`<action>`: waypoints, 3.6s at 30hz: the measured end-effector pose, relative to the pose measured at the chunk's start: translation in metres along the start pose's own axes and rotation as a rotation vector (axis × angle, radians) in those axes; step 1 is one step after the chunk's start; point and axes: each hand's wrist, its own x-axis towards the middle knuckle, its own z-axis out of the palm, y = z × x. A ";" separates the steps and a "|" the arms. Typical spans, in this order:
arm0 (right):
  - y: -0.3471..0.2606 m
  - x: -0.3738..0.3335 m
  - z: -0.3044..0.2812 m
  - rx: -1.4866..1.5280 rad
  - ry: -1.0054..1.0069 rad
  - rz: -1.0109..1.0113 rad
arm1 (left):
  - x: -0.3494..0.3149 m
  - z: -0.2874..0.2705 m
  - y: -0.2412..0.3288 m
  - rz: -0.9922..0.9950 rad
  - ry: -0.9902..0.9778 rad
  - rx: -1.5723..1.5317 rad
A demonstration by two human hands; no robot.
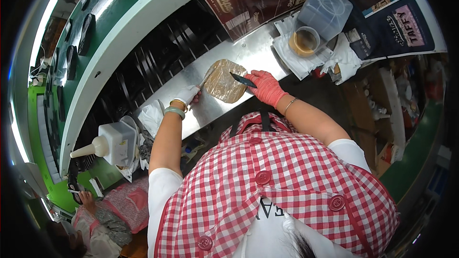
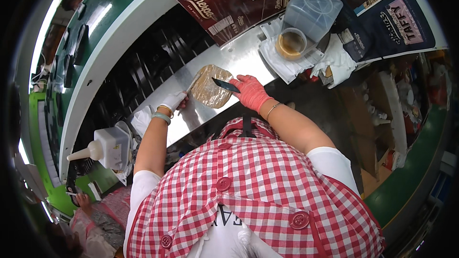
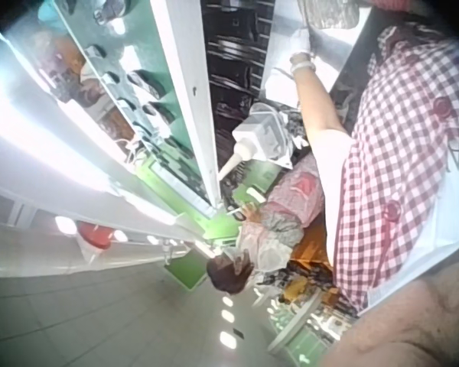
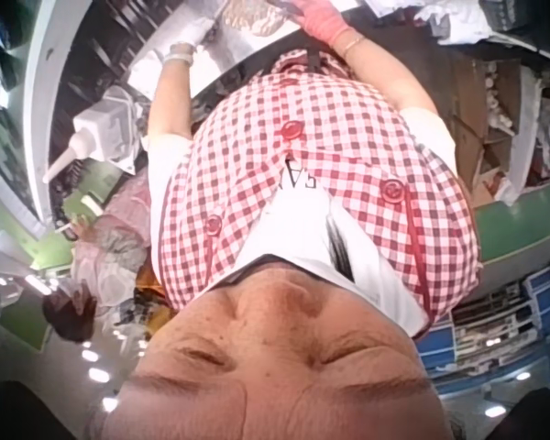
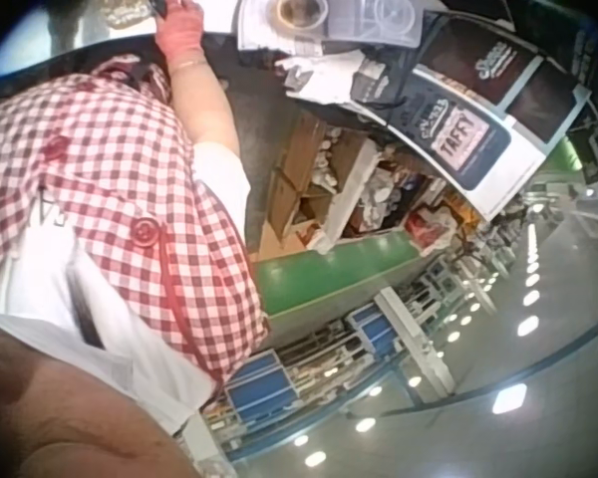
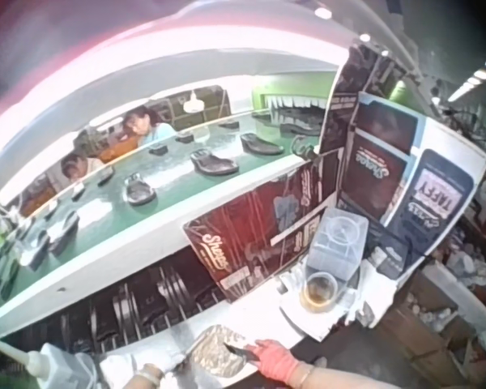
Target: The person cleans the soles of black slippers using a blue scrubbing tool. They repeatedly dip the tool into a small container of liquid and scrub the textured bottom of each slipper. The person handles the slippers one at a time, turning them over to access the sole, and places them on a green counter after cleaning.
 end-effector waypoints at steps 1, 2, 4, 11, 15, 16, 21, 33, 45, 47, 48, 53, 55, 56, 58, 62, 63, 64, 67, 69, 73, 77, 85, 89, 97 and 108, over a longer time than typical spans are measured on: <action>0.001 -0.001 0.000 -0.004 0.007 -0.001 | -0.004 0.002 0.004 0.002 0.015 -0.036; 0.001 -0.001 0.000 -0.008 0.015 -0.001 | -0.005 0.004 0.007 0.004 0.030 -0.072; -0.003 -0.001 0.001 -0.007 0.023 -0.019 | 0.004 -0.002 -0.015 0.136 0.091 -0.001; -0.004 -0.002 -0.002 0.011 0.005 0.016 | -0.013 0.014 -0.007 0.497 0.465 0.770; -0.005 -0.001 -0.001 0.004 0.020 -0.001 | -0.021 0.026 -0.015 0.568 0.593 0.971; -0.005 -0.001 -0.001 0.006 0.023 -0.002 | -0.022 0.026 -0.016 0.584 0.609 0.966; -0.006 0.001 -0.001 0.001 0.008 -0.008 | -0.036 0.010 -0.028 0.544 0.770 0.879; -0.042 0.072 0.008 0.153 -0.093 -0.111 | -0.119 0.036 -0.093 0.391 0.938 0.051; -0.033 0.045 0.048 1.160 -0.001 0.740 | -0.114 0.100 -0.091 0.107 0.482 -1.136; -0.055 0.044 0.033 1.397 -0.045 0.761 | -0.107 0.101 -0.086 0.122 0.461 -1.148; -0.066 0.050 0.027 1.391 -0.070 0.699 | -0.106 0.100 -0.081 0.135 0.453 -1.141; -0.068 0.061 0.027 1.360 -0.006 0.446 | -0.114 0.071 -0.069 0.115 0.562 -0.775; -0.051 0.051 0.040 1.261 0.055 0.444 | -0.106 0.059 -0.093 0.165 0.758 -0.431; -0.042 0.041 0.041 1.255 0.057 0.442 | -0.104 0.056 -0.097 0.221 0.896 -0.234; -0.035 0.021 0.036 1.328 0.042 0.465 | -0.113 0.048 -0.074 0.205 0.954 -0.093; -0.044 -0.007 0.021 1.412 -0.051 0.513 | -0.081 0.040 -0.087 0.203 1.046 0.181; -0.047 -0.013 0.015 1.370 -0.066 0.524 | -0.077 0.039 -0.087 0.170 1.034 0.261; -0.046 -0.018 0.013 1.308 -0.065 0.514 | -0.074 0.038 -0.087 0.136 1.021 0.341; -0.045 -0.031 -0.002 1.218 -0.058 0.532 | -0.075 0.036 -0.082 0.098 0.965 0.523; -0.040 -0.038 -0.009 1.191 -0.030 0.546 | -0.075 0.036 -0.093 0.207 1.006 0.584; -0.026 -0.054 -0.019 1.075 0.006 0.535 | -0.089 0.031 -0.082 0.321 0.973 0.348; -0.020 -0.066 -0.032 0.970 -0.026 0.461 | -0.117 0.021 -0.061 0.480 0.971 0.257; -0.011 -0.080 -0.054 0.775 0.200 0.494 | -0.170 -0.103 0.117 0.978 1.424 0.254; -0.009 -0.086 -0.063 0.795 0.261 0.479 | -0.139 -0.213 0.144 0.679 1.548 0.538; 0.005 -0.119 -0.071 0.927 0.441 0.569 | -0.069 -0.318 0.161 0.227 1.271 0.608; -0.004 -0.147 -0.108 0.788 0.625 0.643 | -0.060 -0.354 0.148 0.411 1.209 -0.022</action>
